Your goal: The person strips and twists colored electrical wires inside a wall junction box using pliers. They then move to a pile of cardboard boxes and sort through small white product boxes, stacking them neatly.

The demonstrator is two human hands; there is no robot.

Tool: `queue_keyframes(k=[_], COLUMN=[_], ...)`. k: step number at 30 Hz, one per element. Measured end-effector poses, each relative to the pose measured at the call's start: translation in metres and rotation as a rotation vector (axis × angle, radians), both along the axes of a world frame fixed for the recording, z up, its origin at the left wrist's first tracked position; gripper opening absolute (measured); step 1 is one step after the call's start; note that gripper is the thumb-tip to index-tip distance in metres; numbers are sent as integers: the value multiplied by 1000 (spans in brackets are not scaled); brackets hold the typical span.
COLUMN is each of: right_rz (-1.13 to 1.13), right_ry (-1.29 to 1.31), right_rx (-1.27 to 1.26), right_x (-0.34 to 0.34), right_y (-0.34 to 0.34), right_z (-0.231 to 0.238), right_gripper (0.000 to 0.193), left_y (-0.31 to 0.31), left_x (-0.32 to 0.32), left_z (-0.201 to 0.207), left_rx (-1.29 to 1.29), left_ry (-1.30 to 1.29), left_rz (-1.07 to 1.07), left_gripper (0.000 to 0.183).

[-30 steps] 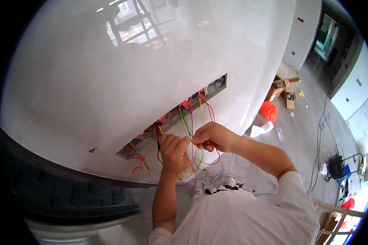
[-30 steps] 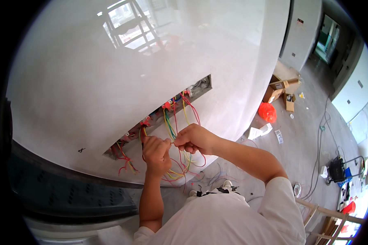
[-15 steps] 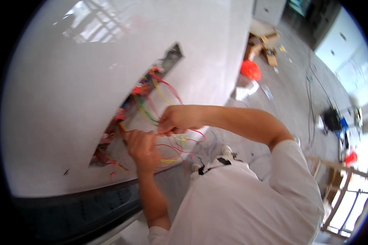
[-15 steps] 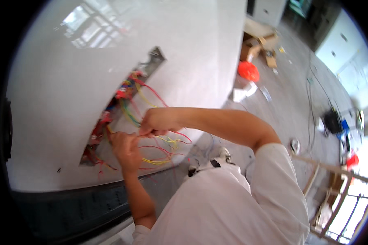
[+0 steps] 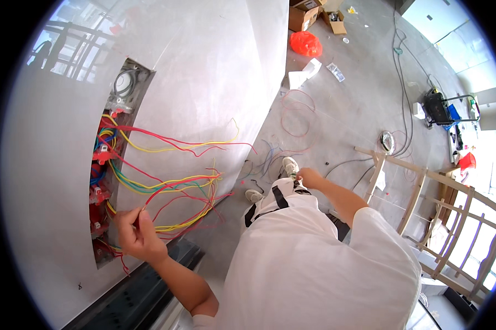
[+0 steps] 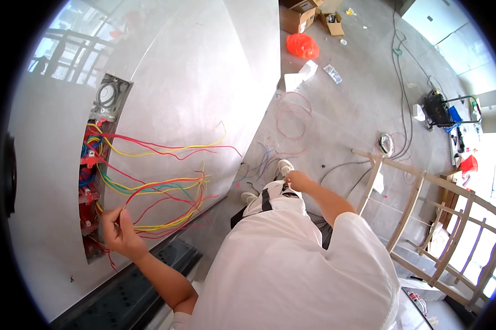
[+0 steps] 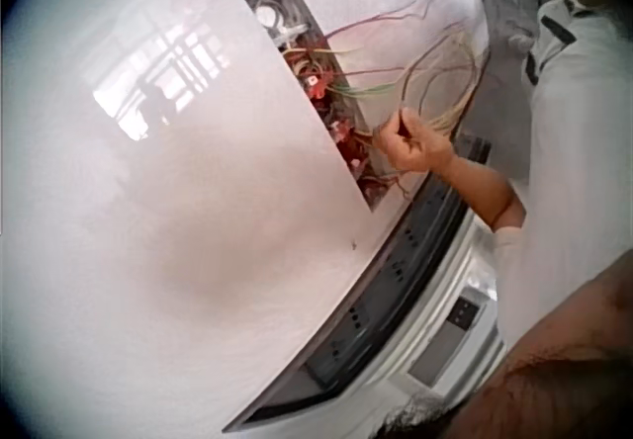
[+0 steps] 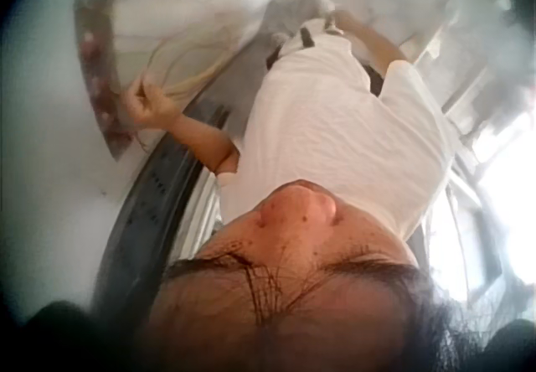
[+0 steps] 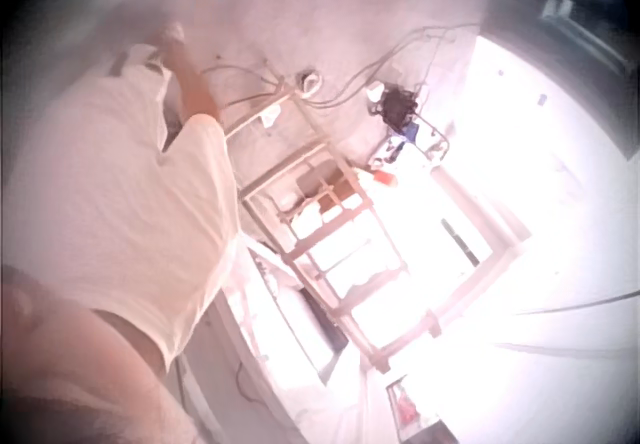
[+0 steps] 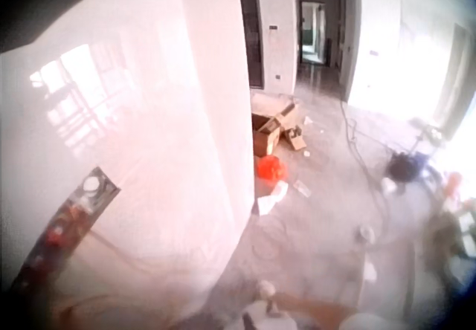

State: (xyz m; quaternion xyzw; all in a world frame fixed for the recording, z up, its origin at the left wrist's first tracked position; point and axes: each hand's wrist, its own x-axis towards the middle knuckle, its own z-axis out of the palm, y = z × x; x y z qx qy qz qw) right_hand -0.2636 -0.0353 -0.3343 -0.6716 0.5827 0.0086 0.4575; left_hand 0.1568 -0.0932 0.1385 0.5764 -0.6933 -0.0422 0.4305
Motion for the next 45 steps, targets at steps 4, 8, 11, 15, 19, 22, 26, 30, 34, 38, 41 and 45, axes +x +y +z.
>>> queue_keyframes(k=[4, 8, 11, 15, 19, 22, 26, 30, 34, 38, 41, 45], right_rz=[0, 183, 165, -47, -291, -251, -316, -299, -347, -345, -273, -186], right_ry=[-155, -21, -50, -218, -500, -423, -503, -264, -205, -319, -398, -393], right_rx=[-241, -273, -312, -399, -168, -52, -152, -273, -220, -300, -368, -337], right_x=[8, 9, -1, -16, -24, -11, -10, -30, -18, 7, 17, 18], right_y=[27, 29, 28, 40, 42, 33, 36, 29, 24, 26, 30, 37], right_z=[-21, -17, 13, 10, -45, -14, 19, -5, -1, 36, 42, 53], right_gripper=[24, 26, 23, 22, 21, 23, 19, 15, 17, 20, 21, 24], left_y=[1, -6, -8, -6, -14, -6, 3, -6, 13, 15, -15, -21], left_x=[-1, -19, -21, -17, -20, -15, -8, -26, -76, -149, -191, -210], left_z=[3, 8, 9, 16, 19, 19, 19, 20, 0, -100, -276, -429], left_rx=[45, -4, -31, 0, -72, -126, -95, -201, -427, 272, 832, 1398], left_ry=[53, -26, -129, -172, -185, -184, -220, -423, -473, 62, 11, -12], left_rz=[58, 87, 79, 70, 34, 45, 62, 140, -129, -667, -699, -934], left_gripper=[8, 7, 8, 10, 11, 12, 14, 19, 28, 17, 27, 55])
